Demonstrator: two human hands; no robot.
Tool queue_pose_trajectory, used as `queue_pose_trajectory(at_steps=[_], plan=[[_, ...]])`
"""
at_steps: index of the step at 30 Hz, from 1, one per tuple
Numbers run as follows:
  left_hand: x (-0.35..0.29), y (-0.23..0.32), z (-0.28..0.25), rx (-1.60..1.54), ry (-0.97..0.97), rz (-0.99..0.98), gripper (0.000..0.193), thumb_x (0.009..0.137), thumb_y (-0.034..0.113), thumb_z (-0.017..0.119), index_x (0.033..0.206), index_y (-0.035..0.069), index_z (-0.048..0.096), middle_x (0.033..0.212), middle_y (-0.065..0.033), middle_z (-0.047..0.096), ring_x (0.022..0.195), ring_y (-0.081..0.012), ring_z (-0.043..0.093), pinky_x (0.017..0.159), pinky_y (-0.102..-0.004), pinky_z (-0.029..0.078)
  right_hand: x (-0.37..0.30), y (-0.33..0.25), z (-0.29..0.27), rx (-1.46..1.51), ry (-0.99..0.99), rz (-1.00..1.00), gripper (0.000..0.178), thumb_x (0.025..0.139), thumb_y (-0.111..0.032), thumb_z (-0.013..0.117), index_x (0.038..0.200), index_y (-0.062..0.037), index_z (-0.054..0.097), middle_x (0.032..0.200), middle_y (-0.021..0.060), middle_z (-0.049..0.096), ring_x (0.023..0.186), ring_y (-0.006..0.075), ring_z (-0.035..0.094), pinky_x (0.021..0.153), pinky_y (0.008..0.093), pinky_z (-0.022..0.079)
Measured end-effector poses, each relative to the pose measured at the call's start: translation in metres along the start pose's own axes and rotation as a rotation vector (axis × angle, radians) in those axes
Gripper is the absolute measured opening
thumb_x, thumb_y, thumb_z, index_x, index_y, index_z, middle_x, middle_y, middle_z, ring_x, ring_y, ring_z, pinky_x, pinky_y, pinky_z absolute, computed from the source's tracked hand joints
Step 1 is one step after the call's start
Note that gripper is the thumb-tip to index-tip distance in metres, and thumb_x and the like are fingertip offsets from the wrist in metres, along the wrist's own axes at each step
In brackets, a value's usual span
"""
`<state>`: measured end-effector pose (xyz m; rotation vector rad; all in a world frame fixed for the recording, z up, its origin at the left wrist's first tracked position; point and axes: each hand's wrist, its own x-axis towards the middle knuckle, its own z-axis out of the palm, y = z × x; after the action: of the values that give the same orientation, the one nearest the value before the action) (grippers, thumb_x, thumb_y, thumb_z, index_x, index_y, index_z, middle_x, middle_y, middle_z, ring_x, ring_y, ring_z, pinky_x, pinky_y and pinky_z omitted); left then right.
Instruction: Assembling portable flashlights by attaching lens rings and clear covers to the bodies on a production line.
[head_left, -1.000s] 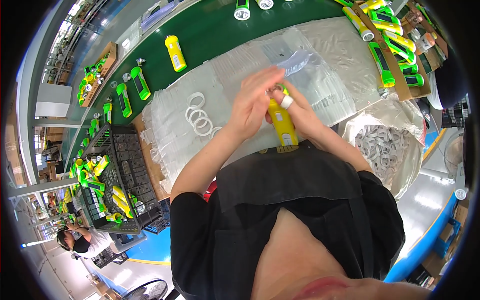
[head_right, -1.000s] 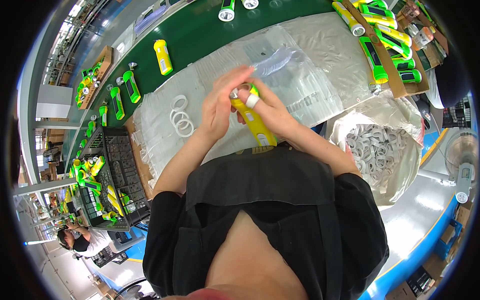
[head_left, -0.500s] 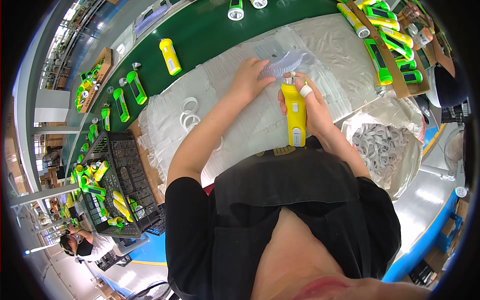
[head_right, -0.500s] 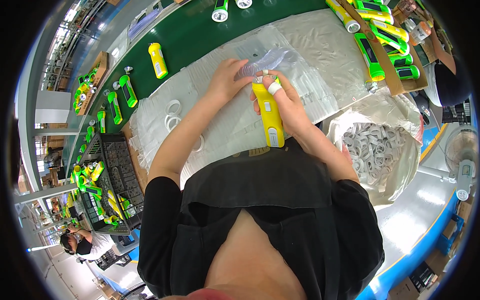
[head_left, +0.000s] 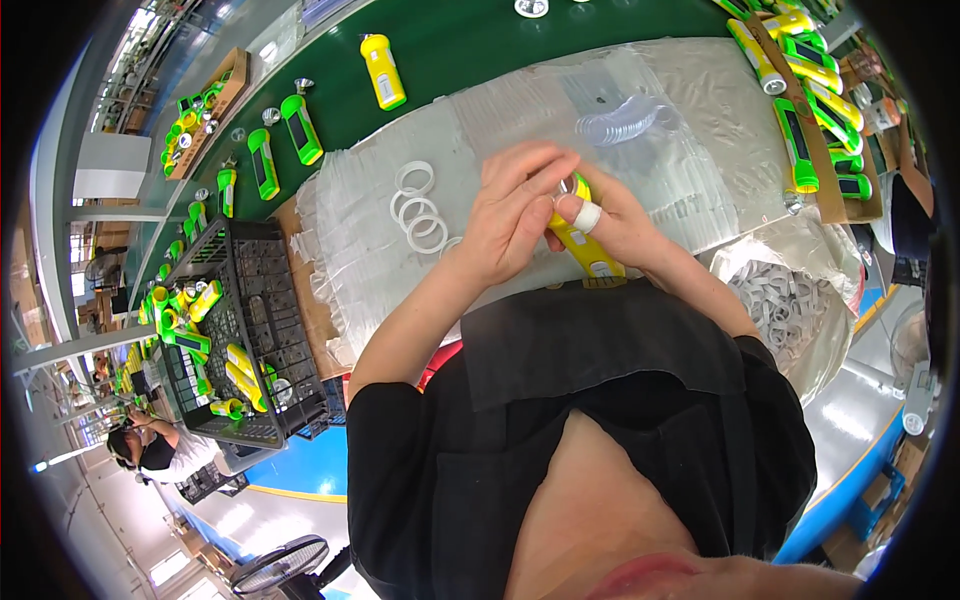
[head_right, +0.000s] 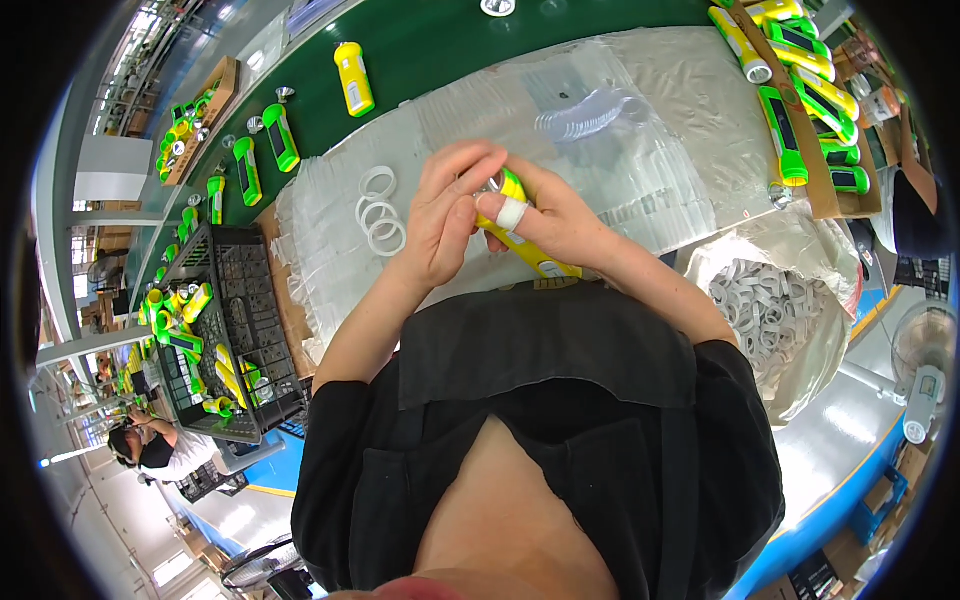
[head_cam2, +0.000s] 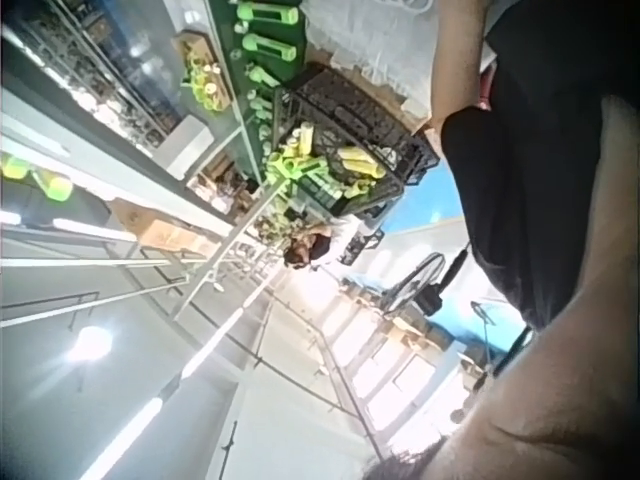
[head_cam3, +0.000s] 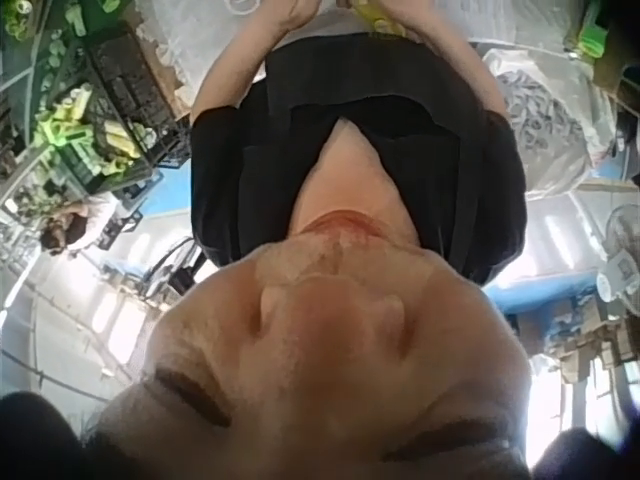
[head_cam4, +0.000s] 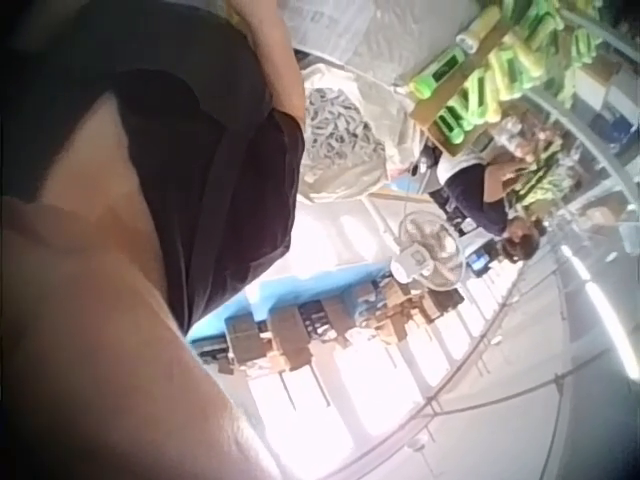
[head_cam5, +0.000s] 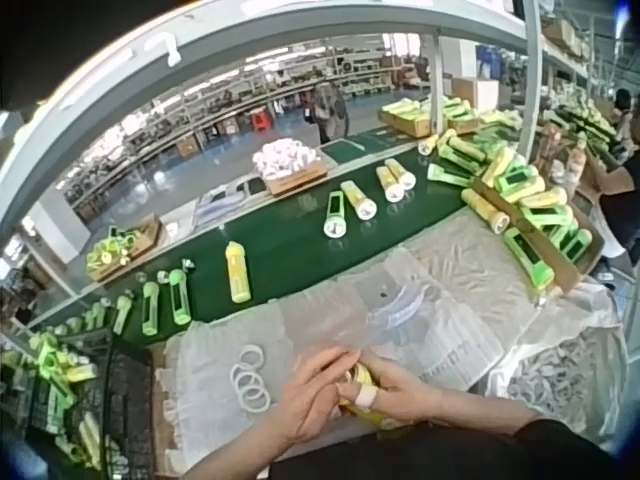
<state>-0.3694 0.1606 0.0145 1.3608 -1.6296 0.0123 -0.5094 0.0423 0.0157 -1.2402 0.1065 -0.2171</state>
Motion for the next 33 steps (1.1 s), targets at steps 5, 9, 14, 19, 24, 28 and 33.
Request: queue_pose_trajectory(at_steps=[5,9,14,19,24,28,33], plan=[[-0.017,-0.005,-0.005,-0.091,0.102,-0.078,0.038,0.092,0.019,0.043,0.122,0.003,0.061,0.117,-0.0141,0.055,0.111,-0.0312,0.048,0.095,-0.0416,0.039,0.018,0.008,0.012,0.011,-0.128,0.081,0.038,0.099,-0.030,0.055,0.126,-0.0046,0.046,0.094,0.0065,0.058,0.074,0.0146,0.061,0.067,0.0292,0.050],[-0.018,-0.015,-0.016,-0.041,0.153,-0.077,0.037,0.092,0.021,0.046,0.121,0.003,0.061,0.121,-0.0155,0.054,0.114,-0.0326,0.048,0.096,-0.0426,0.039,0.037,0.014,0.018,0.092,-0.131,0.045,0.038,0.099,-0.027,0.054,0.129,-0.0078,0.043,0.094,0.0056,0.057,0.075,0.0148,0.059,0.066,0.0289,0.049],[-0.002,-0.030,-0.063,0.499,0.226,-0.360,0.055,0.085,0.038,0.068,0.130,0.008,0.055,0.136,-0.0213,0.046,0.121,-0.0409,0.048,0.100,-0.0457,0.042,0.083,0.004,0.004,-0.034,0.043,-0.365,0.029,0.096,-0.020,0.057,0.123,-0.0094,0.049,0.090,0.0056,0.060,0.073,0.0123,0.058,0.065,0.0275,0.049],[-0.030,-0.062,-0.100,0.806,-0.548,-0.768,0.064,0.081,0.041,0.072,0.133,0.007,0.053,0.117,-0.0172,0.059,0.102,-0.0360,0.057,0.089,-0.0455,0.047,0.092,0.019,0.000,-0.161,0.040,-0.289,0.035,0.094,-0.022,0.058,0.124,-0.0067,0.047,0.087,0.0069,0.060,0.073,0.0130,0.057,0.068,0.0290,0.046],[0.001,-0.050,-0.093,-0.377,0.198,-0.623,0.040,0.095,0.012,0.062,0.133,0.010,0.053,0.104,-0.0026,0.060,0.093,-0.0099,0.058,0.070,-0.0244,0.051,0.094,0.021,0.001,-0.121,0.038,-0.309,0.034,0.091,-0.019,0.065,0.121,-0.0084,0.052,0.094,0.0047,0.060,0.074,0.0108,0.059,0.065,0.0257,0.051],[0.026,-0.027,-0.076,-0.279,0.180,-0.253,0.023,0.089,0.006,0.068,0.109,0.000,0.060,0.111,-0.0100,0.060,0.104,-0.0187,0.061,0.081,-0.0300,0.055,0.094,0.020,0.001,-0.183,0.064,-0.293,0.037,0.091,-0.018,0.064,0.123,-0.0061,0.050,0.098,0.0058,0.059,0.078,0.0116,0.060,0.068,0.0276,0.054],[0.036,-0.021,-0.071,0.198,0.027,-0.095,0.029,0.076,0.015,0.081,0.103,0.005,0.071,0.111,-0.0087,0.058,0.090,-0.0195,0.059,0.077,-0.0300,0.049,0.094,0.027,-0.004,-0.123,0.020,-0.338,0.041,0.093,-0.019,0.061,0.129,-0.0053,0.046,0.102,0.0063,0.059,0.083,0.0127,0.061,0.069,0.0279,0.054]])
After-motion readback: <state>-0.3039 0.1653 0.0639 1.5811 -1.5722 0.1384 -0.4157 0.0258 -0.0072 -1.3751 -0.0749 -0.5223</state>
